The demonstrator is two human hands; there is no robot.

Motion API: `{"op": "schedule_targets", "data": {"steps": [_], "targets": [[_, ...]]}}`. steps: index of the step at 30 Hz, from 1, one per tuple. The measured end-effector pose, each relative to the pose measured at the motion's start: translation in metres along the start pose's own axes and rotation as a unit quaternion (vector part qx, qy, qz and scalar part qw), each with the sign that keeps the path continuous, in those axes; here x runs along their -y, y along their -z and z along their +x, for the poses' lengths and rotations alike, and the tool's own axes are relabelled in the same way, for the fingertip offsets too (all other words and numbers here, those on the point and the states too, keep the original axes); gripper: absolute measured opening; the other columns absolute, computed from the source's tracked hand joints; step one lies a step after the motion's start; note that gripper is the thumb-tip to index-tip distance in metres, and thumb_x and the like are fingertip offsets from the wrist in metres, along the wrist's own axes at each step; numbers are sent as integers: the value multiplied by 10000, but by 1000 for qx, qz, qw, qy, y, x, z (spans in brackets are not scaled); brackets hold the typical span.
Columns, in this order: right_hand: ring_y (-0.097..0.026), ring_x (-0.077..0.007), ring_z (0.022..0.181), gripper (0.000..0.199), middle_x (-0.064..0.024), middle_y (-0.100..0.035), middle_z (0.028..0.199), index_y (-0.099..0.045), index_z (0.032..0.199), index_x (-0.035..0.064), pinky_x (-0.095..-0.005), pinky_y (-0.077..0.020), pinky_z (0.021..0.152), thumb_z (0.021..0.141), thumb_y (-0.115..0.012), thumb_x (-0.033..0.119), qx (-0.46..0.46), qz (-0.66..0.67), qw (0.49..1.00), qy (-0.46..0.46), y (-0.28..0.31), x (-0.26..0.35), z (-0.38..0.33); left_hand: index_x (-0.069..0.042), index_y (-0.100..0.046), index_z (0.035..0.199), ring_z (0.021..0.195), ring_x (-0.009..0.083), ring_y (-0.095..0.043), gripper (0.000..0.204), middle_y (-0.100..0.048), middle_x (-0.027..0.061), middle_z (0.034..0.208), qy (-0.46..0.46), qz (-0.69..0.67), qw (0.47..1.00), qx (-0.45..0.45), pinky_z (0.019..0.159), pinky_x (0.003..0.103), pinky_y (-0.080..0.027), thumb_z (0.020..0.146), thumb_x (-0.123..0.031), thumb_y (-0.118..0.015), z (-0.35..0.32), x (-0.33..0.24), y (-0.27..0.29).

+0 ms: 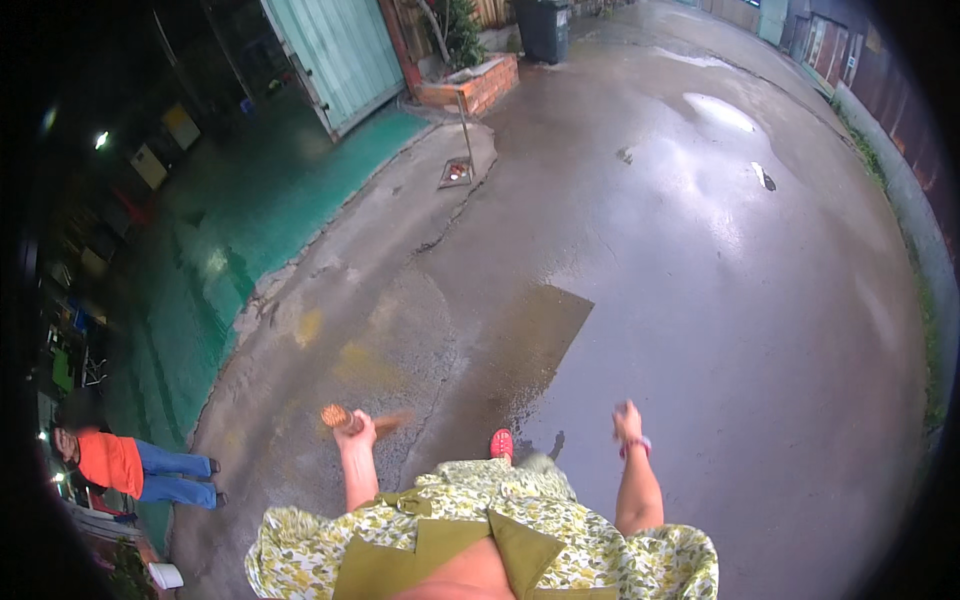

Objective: The person sweeps scattered leaves and debris on a wet concrete surface using a traditional broom. They gather the debris into a pile and use a dustpan to collect it, then continue sweeping the remaining area.

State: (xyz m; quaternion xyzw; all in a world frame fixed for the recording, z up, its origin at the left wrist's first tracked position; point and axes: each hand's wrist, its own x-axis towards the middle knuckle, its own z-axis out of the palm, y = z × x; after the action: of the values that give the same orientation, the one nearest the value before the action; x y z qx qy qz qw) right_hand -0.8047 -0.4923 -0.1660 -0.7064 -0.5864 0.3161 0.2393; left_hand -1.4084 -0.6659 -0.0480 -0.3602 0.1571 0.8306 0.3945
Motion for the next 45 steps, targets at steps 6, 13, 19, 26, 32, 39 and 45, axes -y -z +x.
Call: {"op": "schedule_targets", "data": {"steps": [6, 13, 19, 26, 32, 39, 45], "targets": [[-485, -259, 736, 348, -154, -499, 950, -456, 1077, -14, -350, -378, 600, 788, -523, 170, 124, -84, 864, -481, -7, -22, -139, -66, -522, 680, 579, 215, -504, 221, -506, 71, 595, 66, -115, 991, -6, 531, 336, -466, 741, -278, -517, 87, 20, -154], [-343, -286, 1152, 552, -186, -341, 1284, -313, 1267, -42, -364, -266, 950, 853, -495, 275, 41, -235, 885, -401, 11, -11, 130, -11, -456, 611, 553, 188, -510, 95, -503, 81, 608, 96, -73, 991, 61, 556, 282, -497, 660, 2, -535, 228, 102, -286], [-436, -311, 1152, 552, -208, -442, 1258, -408, 1237, -36, -383, -344, 962, 845, -555, 322, -81, 3, 997, -1, -94, 316, 548, -18, -458, 590, 550, 187, -524, 113, -510, 80, 584, -11, -17, 997, 74, 567, 289, -504, 679, 22, -513, 299, 126, -348], [-359, -45, 481, 579, 25, -409, 616, -404, 1259, -3, -206, -293, 401, 839, -579, 354, 27, 274, 947, 166, -248, 735, 737, -24, -535, 737, 598, 207, -561, 181, -554, 64, 677, -205, -51, 973, -94, 539, 284, -526, 797, -188, -485, 422, 165, -445], [-377, -73, 440, 407, 14, -399, 611, -490, 1024, 67, -211, -258, 369, 850, -538, 432, 226, 315, 918, 81, -349, 862, 842, -59, -502, 731, 669, 179, -615, 112, -570, 40, 720, -286, -165, 920, -212, 619, 323, -547, 763, -159, -461, 557, 128, -486], [-398, -94, 454, 654, -16, -435, 645, -352, 1298, 2, -245, -289, 363, 786, -622, 306, 402, 99, 910, 38, -508, 880, 969, -72, -529, 744, 671, 215, -611, 101, -593, 43, 729, -302, -146, 921, -200, 591, 333, -530, 733, -161, -482, 565, 151, -491], [-335, -29, 454, 438, 48, -422, 624, -423, 1199, 119, -173, -266, 365, 816, -598, 239, 507, 144, 849, -8, -637, 770, 1034, -71, -452, 623, 530, 182, -486, 106, -492, 36, 598, -414, -228, 874, -115, 503, 300, -462, 716, -43, -492, 482, 202, -488]]}}
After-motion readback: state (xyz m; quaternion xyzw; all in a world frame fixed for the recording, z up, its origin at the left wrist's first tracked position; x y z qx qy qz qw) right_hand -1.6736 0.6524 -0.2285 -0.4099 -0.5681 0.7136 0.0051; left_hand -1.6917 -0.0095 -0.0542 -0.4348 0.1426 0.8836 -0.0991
